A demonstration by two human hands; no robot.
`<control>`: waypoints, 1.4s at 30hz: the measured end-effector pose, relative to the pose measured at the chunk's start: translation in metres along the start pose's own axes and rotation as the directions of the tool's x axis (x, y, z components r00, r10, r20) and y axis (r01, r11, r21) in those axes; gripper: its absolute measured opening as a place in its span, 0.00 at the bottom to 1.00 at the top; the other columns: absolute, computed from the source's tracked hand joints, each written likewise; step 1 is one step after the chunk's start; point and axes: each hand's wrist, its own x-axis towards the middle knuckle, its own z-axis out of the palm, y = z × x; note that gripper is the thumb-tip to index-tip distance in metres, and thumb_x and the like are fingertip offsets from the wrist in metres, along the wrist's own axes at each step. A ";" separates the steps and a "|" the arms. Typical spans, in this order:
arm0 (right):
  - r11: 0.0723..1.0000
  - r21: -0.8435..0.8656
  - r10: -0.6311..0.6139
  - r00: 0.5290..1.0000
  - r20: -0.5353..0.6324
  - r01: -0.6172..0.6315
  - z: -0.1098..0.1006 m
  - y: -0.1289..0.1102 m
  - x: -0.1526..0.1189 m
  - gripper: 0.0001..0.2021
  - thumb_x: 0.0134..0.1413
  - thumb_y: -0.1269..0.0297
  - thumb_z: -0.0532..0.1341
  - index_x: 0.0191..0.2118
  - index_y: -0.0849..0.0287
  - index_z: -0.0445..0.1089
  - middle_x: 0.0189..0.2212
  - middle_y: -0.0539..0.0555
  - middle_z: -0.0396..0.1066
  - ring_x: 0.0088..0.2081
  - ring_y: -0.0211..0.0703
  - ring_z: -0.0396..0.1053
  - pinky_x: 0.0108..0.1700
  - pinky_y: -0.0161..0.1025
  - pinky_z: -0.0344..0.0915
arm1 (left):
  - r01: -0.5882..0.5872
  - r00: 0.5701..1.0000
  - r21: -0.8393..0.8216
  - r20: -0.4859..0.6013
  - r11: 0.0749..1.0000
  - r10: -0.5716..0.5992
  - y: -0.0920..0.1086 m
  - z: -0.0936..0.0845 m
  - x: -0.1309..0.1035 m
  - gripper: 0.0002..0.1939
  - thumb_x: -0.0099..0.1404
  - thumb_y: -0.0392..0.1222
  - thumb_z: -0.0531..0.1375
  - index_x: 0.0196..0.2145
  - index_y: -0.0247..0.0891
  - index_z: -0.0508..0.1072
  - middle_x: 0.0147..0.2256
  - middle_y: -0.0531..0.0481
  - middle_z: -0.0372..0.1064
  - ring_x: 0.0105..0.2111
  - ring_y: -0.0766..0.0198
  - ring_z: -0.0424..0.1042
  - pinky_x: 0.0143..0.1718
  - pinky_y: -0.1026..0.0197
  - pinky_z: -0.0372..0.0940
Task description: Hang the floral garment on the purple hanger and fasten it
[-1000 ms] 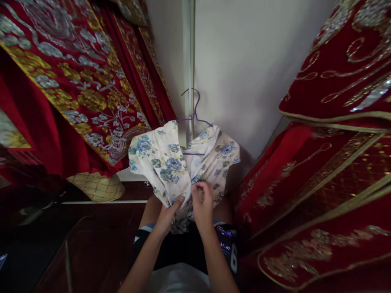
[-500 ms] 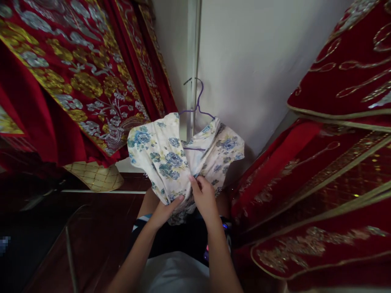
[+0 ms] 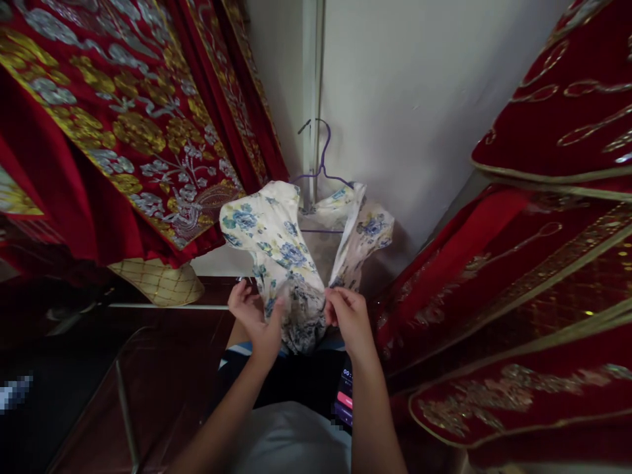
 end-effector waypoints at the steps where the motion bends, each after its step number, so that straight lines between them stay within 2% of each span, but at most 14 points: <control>1: 1.000 0.007 0.011 1.000 0.017 -0.011 0.002 0.000 -0.001 0.20 0.52 0.52 0.64 0.18 0.58 0.63 0.11 0.46 0.59 0.14 0.31 0.54 0.19 0.31 0.49 | -0.093 0.995 0.024 0.046 0.995 0.092 0.006 0.002 -0.001 0.34 0.60 0.41 0.66 0.59 0.41 0.57 0.57 0.38 0.54 0.57 0.52 0.59 0.56 0.51 0.60; 3: 0.999 0.005 0.038 0.997 0.061 -0.038 0.007 0.001 -0.002 0.19 0.52 0.51 0.64 0.19 0.58 0.64 0.11 0.45 0.60 0.14 0.31 0.54 0.18 0.31 0.49 | -0.194 0.960 0.000 0.207 0.981 0.190 0.016 0.008 -0.005 0.29 0.60 0.40 0.66 0.56 0.41 0.60 0.52 0.40 0.58 0.54 0.52 0.61 0.54 0.51 0.61; 5: 0.998 -0.011 0.059 0.992 0.111 -0.058 0.011 0.001 -0.003 0.19 0.53 0.50 0.63 0.21 0.59 0.65 0.11 0.45 0.60 0.13 0.31 0.55 0.18 0.31 0.49 | -0.155 0.924 -0.074 0.342 0.985 0.172 0.022 0.017 -0.007 0.25 0.63 0.39 0.64 0.55 0.40 0.61 0.49 0.41 0.60 0.49 0.55 0.64 0.49 0.53 0.63; 8: 0.998 -0.052 0.049 0.983 0.175 -0.040 0.014 0.001 -0.003 0.19 0.55 0.49 0.62 0.23 0.59 0.67 0.10 0.45 0.60 0.13 0.31 0.54 0.19 0.31 0.49 | -0.026 0.903 -0.172 0.419 0.985 0.097 0.025 0.028 -0.007 0.17 0.67 0.37 0.59 0.52 0.39 0.61 0.44 0.43 0.62 0.41 0.60 0.65 0.40 0.59 0.64; 12: 0.997 -0.077 -0.001 0.982 0.189 0.016 0.013 -0.003 0.007 0.18 0.56 0.49 0.62 0.26 0.60 0.71 0.10 0.44 0.59 0.14 0.31 0.53 0.20 0.32 0.51 | -0.025 0.870 -0.232 0.473 0.973 0.135 0.024 0.034 0.000 0.02 0.69 0.34 0.55 0.38 0.38 0.65 0.35 0.49 0.63 0.35 0.64 0.65 0.37 0.62 0.61; 16: 0.998 -0.031 -0.056 0.986 0.156 0.062 0.014 -0.022 0.034 0.19 0.53 0.49 0.63 0.24 0.61 0.73 0.09 0.44 0.56 0.14 0.30 0.50 0.21 0.33 0.49 | -0.007 0.856 -0.209 0.504 0.978 0.114 0.024 0.033 0.006 0.03 0.69 0.33 0.57 0.35 0.38 0.68 0.33 0.50 0.63 0.34 0.64 0.65 0.35 0.62 0.61; 20: 0.983 0.044 -0.183 0.981 0.067 0.180 0.023 -0.060 0.074 0.16 0.50 0.53 0.65 0.23 0.61 0.72 0.09 0.43 0.53 0.14 0.29 0.46 0.20 0.33 0.43 | 0.043 0.819 -0.196 0.569 0.980 0.078 0.021 0.033 0.004 0.04 0.68 0.33 0.56 0.35 0.38 0.69 0.34 0.49 0.65 0.34 0.63 0.67 0.34 0.62 0.61; 25: 0.978 0.179 -0.123 0.988 0.092 0.105 0.030 -0.108 0.121 0.12 0.51 0.61 0.64 0.21 0.60 0.68 0.09 0.40 0.47 0.12 0.27 0.39 0.16 0.33 0.35 | 0.000 0.756 -0.073 0.653 0.997 0.048 0.010 0.035 -0.011 0.07 0.67 0.30 0.54 0.34 0.38 0.70 0.35 0.47 0.65 0.36 0.60 0.67 0.37 0.60 0.61; 30: 0.973 0.196 -0.146 0.982 0.123 0.120 0.031 -0.119 0.127 0.13 0.56 0.60 0.62 0.23 0.59 0.67 0.09 0.40 0.49 0.12 0.26 0.39 0.15 0.32 0.36 | 0.014 0.722 -0.040 0.692 0.999 0.018 0.000 0.031 -0.014 0.06 0.67 0.32 0.54 0.36 0.38 0.71 0.35 0.46 0.67 0.37 0.59 0.68 0.38 0.58 0.64; 32: 0.972 0.179 -0.174 0.978 0.115 0.152 0.032 -0.115 0.121 0.13 0.57 0.59 0.62 0.24 0.60 0.68 0.09 0.41 0.52 0.11 0.26 0.40 0.15 0.31 0.36 | -0.010 0.699 -0.061 0.713 0.998 0.050 0.002 0.030 -0.003 0.05 0.68 0.34 0.56 0.39 0.38 0.71 0.36 0.45 0.69 0.37 0.59 0.69 0.39 0.57 0.65; 34: 0.968 0.167 -0.203 0.974 0.095 0.186 0.034 -0.112 0.114 0.14 0.56 0.59 0.63 0.23 0.60 0.69 0.09 0.42 0.55 0.11 0.26 0.42 0.15 0.31 0.36 | -0.059 0.702 -0.113 0.701 0.992 0.122 0.011 0.031 0.017 0.08 0.69 0.36 0.56 0.45 0.38 0.71 0.39 0.44 0.69 0.38 0.59 0.69 0.40 0.57 0.66; 39: 0.949 0.086 -0.310 0.949 0.061 0.304 0.035 -0.106 0.100 0.16 0.54 0.54 0.65 0.22 0.59 0.69 0.10 0.44 0.58 0.13 0.28 0.50 0.16 0.31 0.43 | -0.220 0.781 -0.255 0.533 0.942 0.327 0.050 0.050 0.096 0.20 0.73 0.42 0.54 0.60 0.42 0.65 0.40 0.45 0.69 0.37 0.60 0.69 0.42 0.57 0.65; 40: 0.940 0.064 -0.338 0.939 0.063 0.334 0.035 -0.106 0.098 0.16 0.54 0.53 0.65 0.22 0.58 0.69 0.10 0.45 0.58 0.13 0.29 0.51 0.17 0.31 0.44 | -0.253 0.785 -0.262 0.507 0.932 0.355 0.057 0.056 0.112 0.21 0.73 0.43 0.54 0.61 0.43 0.65 0.40 0.46 0.69 0.36 0.60 0.69 0.42 0.57 0.65; 42: 0.925 0.025 -0.380 0.922 0.076 0.379 0.033 -0.106 0.095 0.16 0.54 0.52 0.65 0.23 0.58 0.70 0.11 0.45 0.59 0.14 0.30 0.52 0.18 0.32 0.47 | -0.328 0.757 -0.249 0.507 0.911 0.412 0.069 0.067 0.139 0.20 0.73 0.45 0.55 0.60 0.43 0.67 0.40 0.46 0.68 0.37 0.61 0.69 0.42 0.57 0.65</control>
